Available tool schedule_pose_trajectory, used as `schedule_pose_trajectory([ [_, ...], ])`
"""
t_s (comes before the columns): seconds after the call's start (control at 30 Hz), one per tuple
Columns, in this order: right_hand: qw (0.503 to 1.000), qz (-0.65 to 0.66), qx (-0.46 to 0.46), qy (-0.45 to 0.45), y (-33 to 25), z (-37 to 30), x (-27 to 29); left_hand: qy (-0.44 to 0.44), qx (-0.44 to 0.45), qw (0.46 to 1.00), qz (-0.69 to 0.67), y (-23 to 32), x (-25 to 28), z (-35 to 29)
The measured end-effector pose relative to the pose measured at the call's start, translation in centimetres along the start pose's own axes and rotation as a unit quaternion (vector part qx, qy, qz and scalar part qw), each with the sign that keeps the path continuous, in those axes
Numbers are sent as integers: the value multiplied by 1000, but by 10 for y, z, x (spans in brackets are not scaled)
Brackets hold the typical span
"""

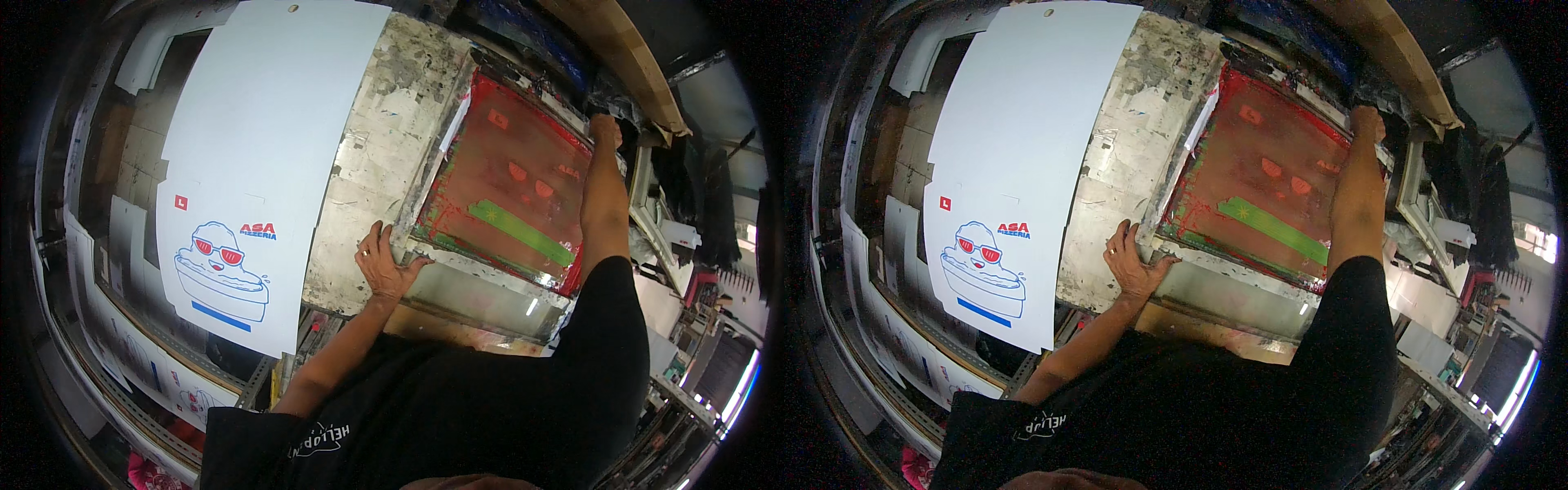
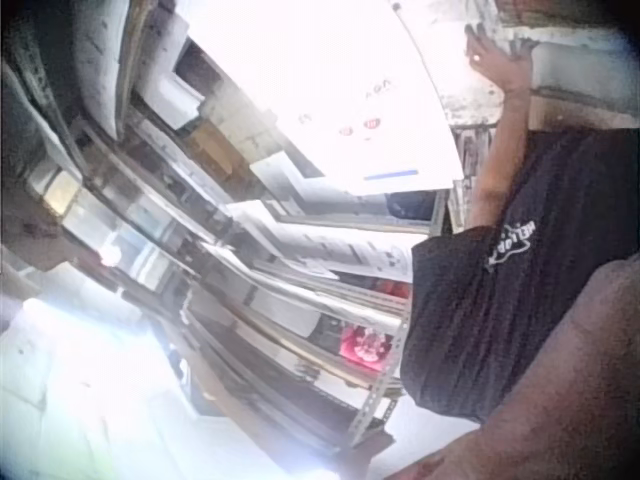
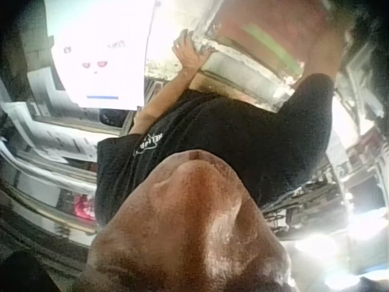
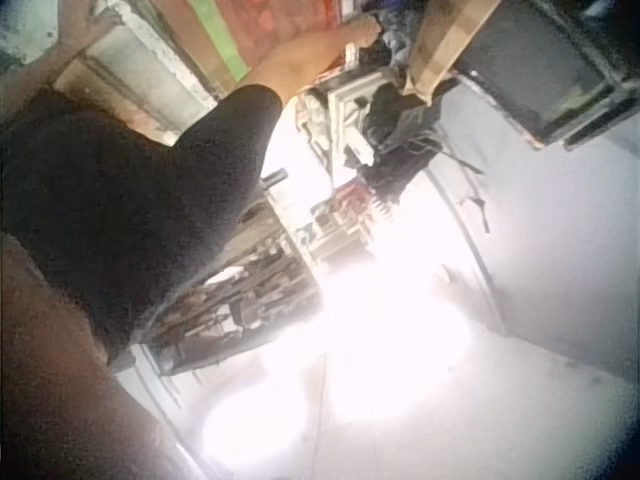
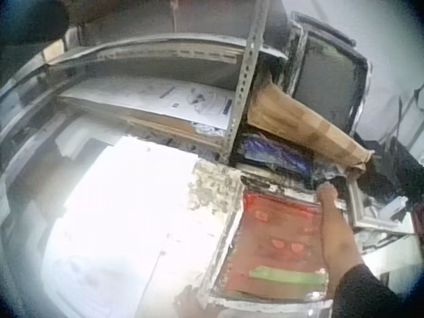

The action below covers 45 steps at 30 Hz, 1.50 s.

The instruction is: The person aligns a screen printing frame over a white board, then uses a squeegee to pull green ink across the screen to transfer a design onto the board. The person then lifts the screen to reveal the printed graphic.

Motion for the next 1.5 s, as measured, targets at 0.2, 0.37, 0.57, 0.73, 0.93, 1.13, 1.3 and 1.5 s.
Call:
schedule_pose_trajectory([
  [0.2,994,81,-54,-41,5,5,-3,21,-12,1000,19,-1,-1,-2],
  [0.37,995,94,-14,-26,13,29,-10,36,-25,999,3,3,1,-2],
  [0.57,991,55,117,25,-54,-10,36,41,-22,999,1,2,1,-2],
  [0.73,951,91,295,10,-160,-63,16,43,-28,999,12,1,0,-2],
  [0.93,969,18,246,34,-187,-120,24,39,-13,999,19,1,4,-1],
  [1.13,980,28,192,33,-181,-108,7,31,-14,999,7,2,3,-3],
  [1.3,983,128,130,-14,-176,-116,14,41,-21,999,20,2,2,-4],
  [1.5,901,401,121,-111,-139,-95,-4,46,-39,998,27,7,-1,-5],
])
Point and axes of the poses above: each hand's wrist, its own z-axis towards the middle knuckle, its own x-axis out of the back of the hand, y = z × x, the point moved 8 cm from there along z, towards the middle knuckle, and after that the axes turned 2 degrees about x, right-handed, at the moved point
